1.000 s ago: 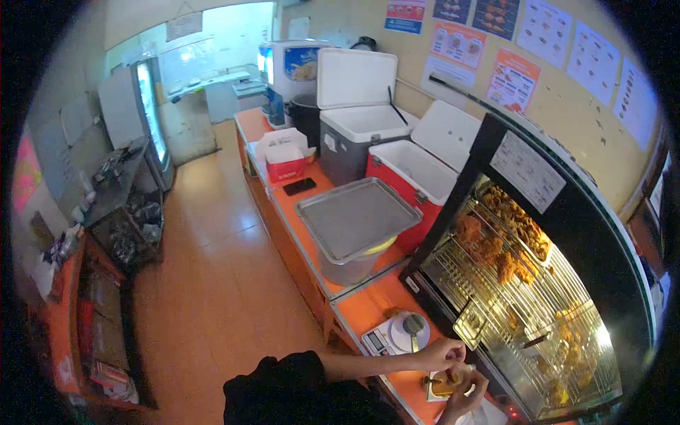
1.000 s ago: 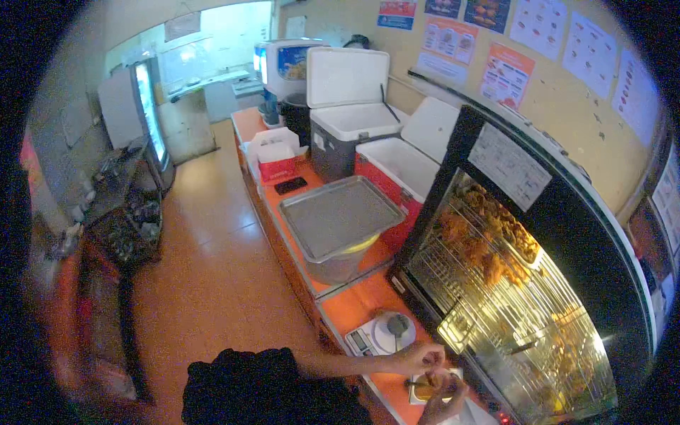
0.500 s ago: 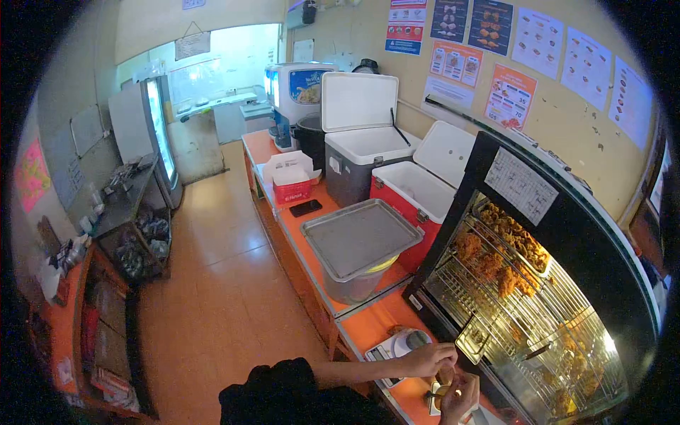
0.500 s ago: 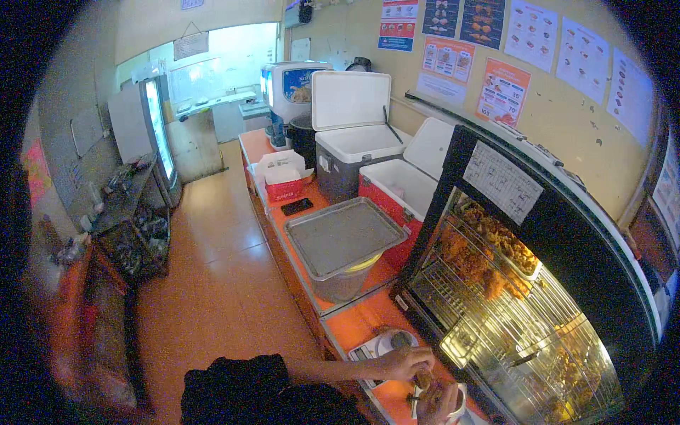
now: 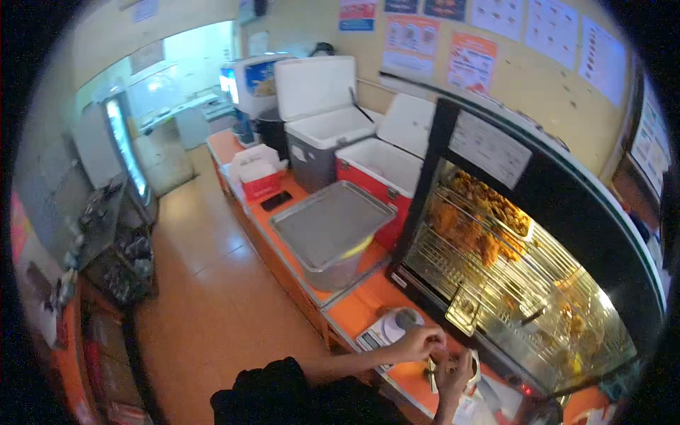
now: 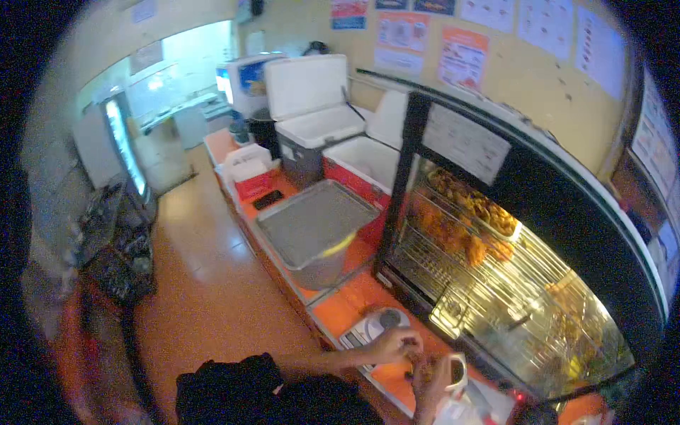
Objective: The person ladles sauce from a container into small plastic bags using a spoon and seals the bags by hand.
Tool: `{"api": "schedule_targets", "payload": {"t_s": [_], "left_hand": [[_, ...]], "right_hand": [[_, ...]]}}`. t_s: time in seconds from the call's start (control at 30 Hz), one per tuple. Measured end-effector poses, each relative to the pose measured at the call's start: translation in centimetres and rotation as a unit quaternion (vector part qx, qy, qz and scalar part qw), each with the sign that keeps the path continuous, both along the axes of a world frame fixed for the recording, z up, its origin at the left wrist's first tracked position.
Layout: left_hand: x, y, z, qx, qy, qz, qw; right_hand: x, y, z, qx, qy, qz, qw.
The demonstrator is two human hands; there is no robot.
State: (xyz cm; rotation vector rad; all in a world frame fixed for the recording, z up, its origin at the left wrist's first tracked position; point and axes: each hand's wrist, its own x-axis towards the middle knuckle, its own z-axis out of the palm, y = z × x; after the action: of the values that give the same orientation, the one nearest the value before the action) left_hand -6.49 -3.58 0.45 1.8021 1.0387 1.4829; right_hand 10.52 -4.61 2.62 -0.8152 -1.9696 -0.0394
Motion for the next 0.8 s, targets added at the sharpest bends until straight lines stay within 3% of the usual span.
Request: {"api": "schedule_targets", "payload": {"t_s": [0.07, 0.13, 0.2, 0.27, 0.3, 0.37, 0.47, 0.5, 0.53, 0.6, 0.67, 0.73, 0.8], "left_hand": [[0.7, -0.5, -0.2, -0.054, 0.021, -0.001, 0.998], [1.0, -0.8, -0.2, -0.026, 0.005, 0.009, 1.0], [0.7, -1.3, 0.4, -0.017, 0.053, 0.013, 0.998], [0.9, -1.3, -0.5, -0.028, 0.027, -0.011, 0.999], [0.8, -1.8, 0.1, -0.026, 0.02, 0.0, 0.999], [0.0, -1.8, -0.8, -0.035, 0.037, 0.002, 0.999], [-2.4, -1.9, -1.8, -0.026, 0.041, 0.059, 0.997], [-3.3, -2.0, -1.7, -0.029, 0.038, 0.098, 0.994], [-4.3, -1.9, -1.6, -0.03, 0.035, 0.135, 0.99], [-7.2, -1.3, -2.9, -0.092, 0.006, 0.153, 0.984], [-9.1, -0.6, -4.6, -0.074, 0.039, 0.218, 0.972], [-10.2, -0.4, -4.5, -0.091, 0.062, 0.251, 0.962], [-12.3, 1.4, -9.2, -0.085, 0.018, 0.276, 0.957]], "right_hand": [[0.5, 0.0, -2.4, -0.078, -0.029, -0.077, 0.994], [-0.1, -0.5, -1.7, -0.149, -0.006, -0.044, 0.988], [-0.4, -0.6, -1.1, -0.134, 0.004, -0.019, 0.991], [-0.9, -0.8, -2.2, -0.115, -0.001, -0.069, 0.991], [-1.2, -1.0, -1.9, -0.13, -0.002, -0.086, 0.988], [-1.0, -1.1, -1.4, -0.177, 0.038, -0.003, 0.984], [0.2, -2.0, -1.3, -0.227, 0.023, -0.014, 0.974], [1.0, -2.1, -1.7, -0.2, -0.012, -0.048, 0.979], [2.2, -2.2, -1.6, -0.257, 0.017, -0.051, 0.965], [5.1, -2.1, -3.2, -0.252, 0.033, -0.099, 0.962], [7.6, -2.8, -3.3, -0.232, 0.098, -0.134, 0.958], [10.4, -3.5, -3.6, -0.228, 0.081, -0.193, 0.951], [13.2, -4.1, -4.6, -0.225, 0.087, -0.258, 0.936]]}}
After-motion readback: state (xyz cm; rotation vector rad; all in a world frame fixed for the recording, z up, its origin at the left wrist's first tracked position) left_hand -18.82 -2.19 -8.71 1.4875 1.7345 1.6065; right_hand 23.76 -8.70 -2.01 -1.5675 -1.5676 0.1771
